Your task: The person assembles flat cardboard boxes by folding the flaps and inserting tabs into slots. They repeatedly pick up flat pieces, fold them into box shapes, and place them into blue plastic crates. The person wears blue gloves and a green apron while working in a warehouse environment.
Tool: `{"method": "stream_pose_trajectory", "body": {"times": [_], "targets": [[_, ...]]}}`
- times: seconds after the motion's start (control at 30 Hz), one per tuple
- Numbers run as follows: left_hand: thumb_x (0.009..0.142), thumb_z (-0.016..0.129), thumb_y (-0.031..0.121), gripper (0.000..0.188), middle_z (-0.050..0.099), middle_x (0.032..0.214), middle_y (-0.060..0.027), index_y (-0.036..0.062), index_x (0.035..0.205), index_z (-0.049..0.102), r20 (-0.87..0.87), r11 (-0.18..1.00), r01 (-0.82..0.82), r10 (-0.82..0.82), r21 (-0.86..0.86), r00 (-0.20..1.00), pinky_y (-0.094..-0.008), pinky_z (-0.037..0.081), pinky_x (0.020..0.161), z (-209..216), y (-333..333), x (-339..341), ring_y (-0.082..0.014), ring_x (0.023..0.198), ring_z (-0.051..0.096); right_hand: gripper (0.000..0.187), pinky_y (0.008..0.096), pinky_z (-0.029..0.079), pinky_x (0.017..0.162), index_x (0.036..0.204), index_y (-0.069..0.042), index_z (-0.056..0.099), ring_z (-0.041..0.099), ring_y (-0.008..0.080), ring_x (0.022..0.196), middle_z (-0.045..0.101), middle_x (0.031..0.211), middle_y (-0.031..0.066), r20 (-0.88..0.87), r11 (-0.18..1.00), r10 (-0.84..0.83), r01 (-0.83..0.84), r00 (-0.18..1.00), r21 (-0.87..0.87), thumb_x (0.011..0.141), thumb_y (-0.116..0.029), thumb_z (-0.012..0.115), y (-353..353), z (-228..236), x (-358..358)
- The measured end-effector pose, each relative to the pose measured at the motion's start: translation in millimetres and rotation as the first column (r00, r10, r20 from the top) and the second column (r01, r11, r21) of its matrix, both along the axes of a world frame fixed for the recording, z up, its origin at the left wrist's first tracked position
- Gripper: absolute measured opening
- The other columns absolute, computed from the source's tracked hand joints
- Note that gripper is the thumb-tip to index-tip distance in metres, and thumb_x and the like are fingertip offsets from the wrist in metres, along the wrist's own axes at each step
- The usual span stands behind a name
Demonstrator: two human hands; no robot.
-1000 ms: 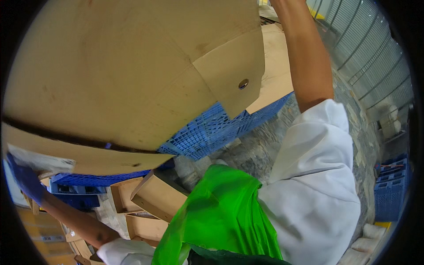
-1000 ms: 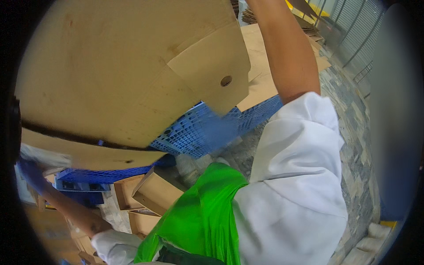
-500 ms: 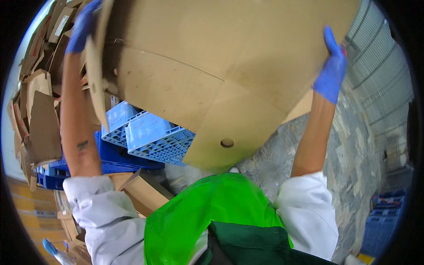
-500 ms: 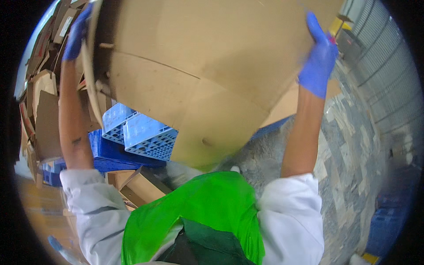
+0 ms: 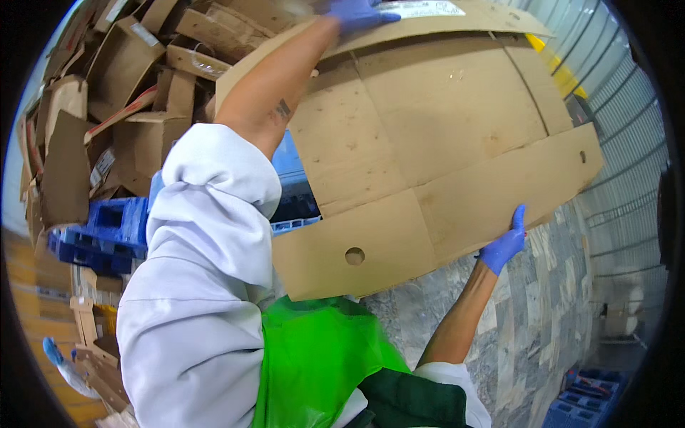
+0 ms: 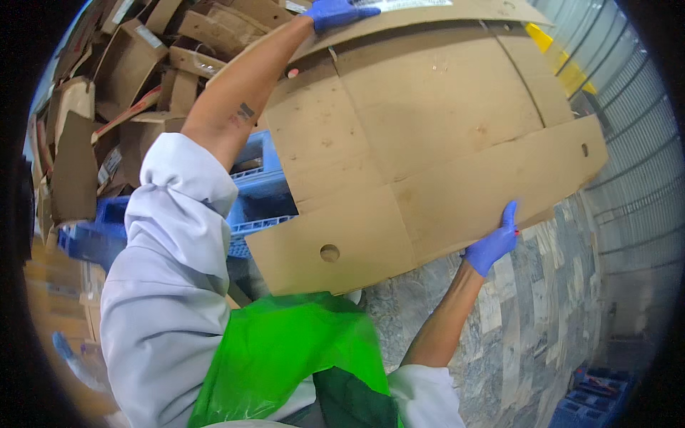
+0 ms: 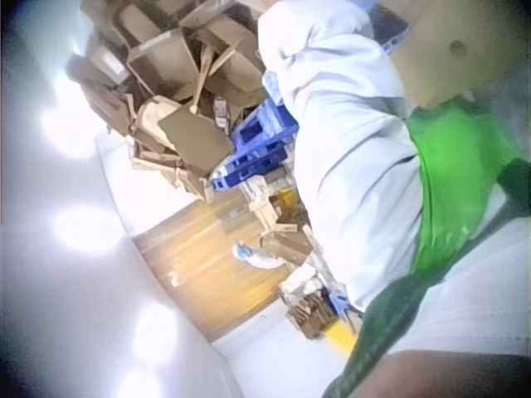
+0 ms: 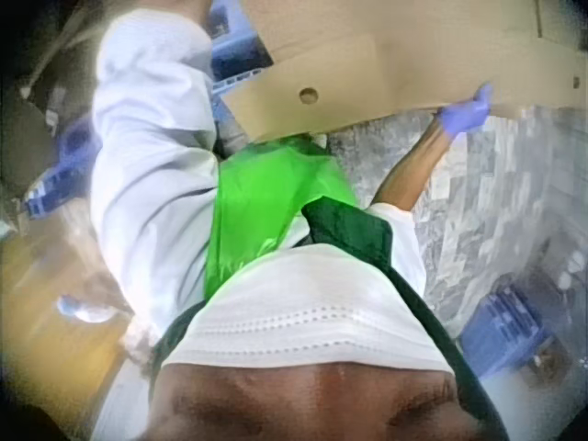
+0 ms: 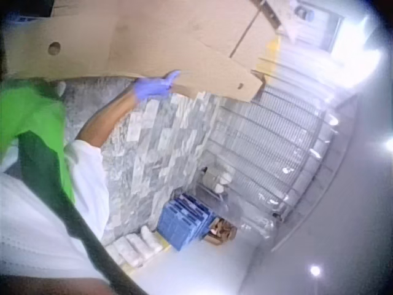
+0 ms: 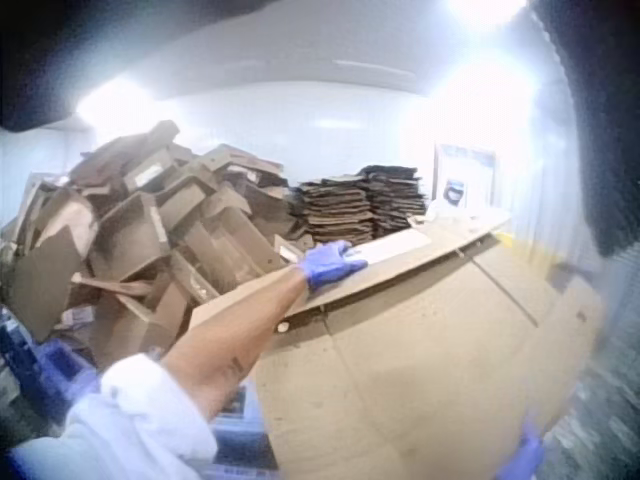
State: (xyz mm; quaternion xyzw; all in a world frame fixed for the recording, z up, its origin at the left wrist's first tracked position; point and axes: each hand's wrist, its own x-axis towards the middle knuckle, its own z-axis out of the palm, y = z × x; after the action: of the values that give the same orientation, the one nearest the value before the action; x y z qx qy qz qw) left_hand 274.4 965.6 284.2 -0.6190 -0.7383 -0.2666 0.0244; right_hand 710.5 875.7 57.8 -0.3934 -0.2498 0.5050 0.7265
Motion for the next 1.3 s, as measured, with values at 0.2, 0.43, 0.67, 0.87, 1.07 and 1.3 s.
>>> {"method": "stream_pose_trajectory", "body": {"times": [0.2, 0.43, 0.67, 0.87, 1.07, 1.3], "targets": [[0.081, 0.050, 0.079, 0.090, 0.050, 0.146, -0.0141, 0.0174, 0.146, 0.046, -0.060, 0.965, 0.119, -0.137, -0.235, 0.989, -0.0527, 0.033, 0.114, -157.3, 95.3, -23.7, -0.0389, 0.135, 0.045, 0.040, 0.0355, 0.054, 0.073, 0.108, 0.009, 0.067, 0.065, 0.0195, 0.082, 0.070, 0.100, 0.0118, 0.336, 0.962, -0.142, 0.210, 0.931, -0.175, 0.093, -0.028, 0.070, 11.4, -62.4, 0.1], [0.082, 0.048, 0.076, 0.090, 0.051, 0.141, -0.0221, 0.0127, 0.146, 0.045, -0.132, 0.980, -0.053, 0.028, -0.190, 0.991, -0.0558, 0.039, 0.103, -303.0, 84.8, -17.3, -0.0396, 0.131, 0.047, 0.053, 0.0398, 0.044, 0.056, 0.080, 0.011, 0.070, 0.056, 0.0152, 0.060, 0.068, 0.068, 0.0110, 0.851, 0.904, 0.083, 0.319, 0.519, -0.283, 0.093, -0.040, 0.068, 20.1, -95.7, 36.2], [0.079, 0.042, 0.085, 0.092, 0.060, 0.128, -0.0223, 0.0095, 0.128, 0.064, -0.120, 0.905, 0.007, -0.064, -0.425, 0.991, -0.0518, 0.044, 0.099, -253.0, 98.3, -69.5, -0.0368, 0.120, 0.057, 0.056, 0.0383, 0.033, 0.048, 0.059, 0.002, 0.058, 0.041, 0.0127, 0.051, 0.050, 0.052, 0.0049, 0.928, 0.834, -0.042, 0.525, 0.370, -0.171, 0.094, -0.041, 0.067, 17.5, -121.5, 31.3], [0.078, 0.053, 0.080, 0.094, 0.057, 0.132, -0.0254, 0.0016, 0.129, 0.060, 0.062, 0.897, 0.142, -0.128, -0.419, 0.990, -0.0468, 0.043, 0.104, -262.0, 89.7, -117.1, -0.0378, 0.125, 0.054, 0.047, 0.0313, 0.029, 0.052, 0.062, -0.005, 0.049, 0.033, 0.0090, 0.058, 0.041, 0.059, -0.0039, 0.754, 0.828, -0.338, 0.559, 0.563, -0.046, 0.093, -0.033, 0.070, -3.8, -118.8, -0.5], [0.075, 0.063, 0.076, 0.098, 0.057, 0.133, -0.0260, -0.0054, 0.131, 0.055, 0.167, 0.894, 0.211, -0.156, -0.396, 0.974, -0.0443, 0.044, 0.103, -257.4, 89.1, -109.4, -0.0378, 0.123, 0.056, 0.037, 0.0276, 0.032, 0.056, 0.072, -0.005, 0.051, 0.035, 0.0078, 0.065, 0.043, 0.068, -0.0050, 0.699, 0.813, -0.385, 0.580, 0.602, -0.051, 0.095, -0.029, 0.068, -5.1, -130.3, -3.5], [0.075, 0.056, 0.080, 0.107, 0.057, 0.132, -0.0296, -0.0075, 0.136, 0.048, -0.008, 0.906, 0.144, -0.161, -0.398, 0.987, -0.0456, 0.044, 0.103, -234.8, 89.6, -104.4, -0.0393, 0.121, 0.058, 0.038, 0.0291, 0.030, 0.057, 0.071, -0.008, 0.044, 0.032, 0.0089, 0.065, 0.035, 0.068, -0.0047, 0.663, 0.828, -0.393, 0.559, 0.637, -0.046, 0.097, -0.027, 0.064, -6.1, -142.0, -11.1]]}}
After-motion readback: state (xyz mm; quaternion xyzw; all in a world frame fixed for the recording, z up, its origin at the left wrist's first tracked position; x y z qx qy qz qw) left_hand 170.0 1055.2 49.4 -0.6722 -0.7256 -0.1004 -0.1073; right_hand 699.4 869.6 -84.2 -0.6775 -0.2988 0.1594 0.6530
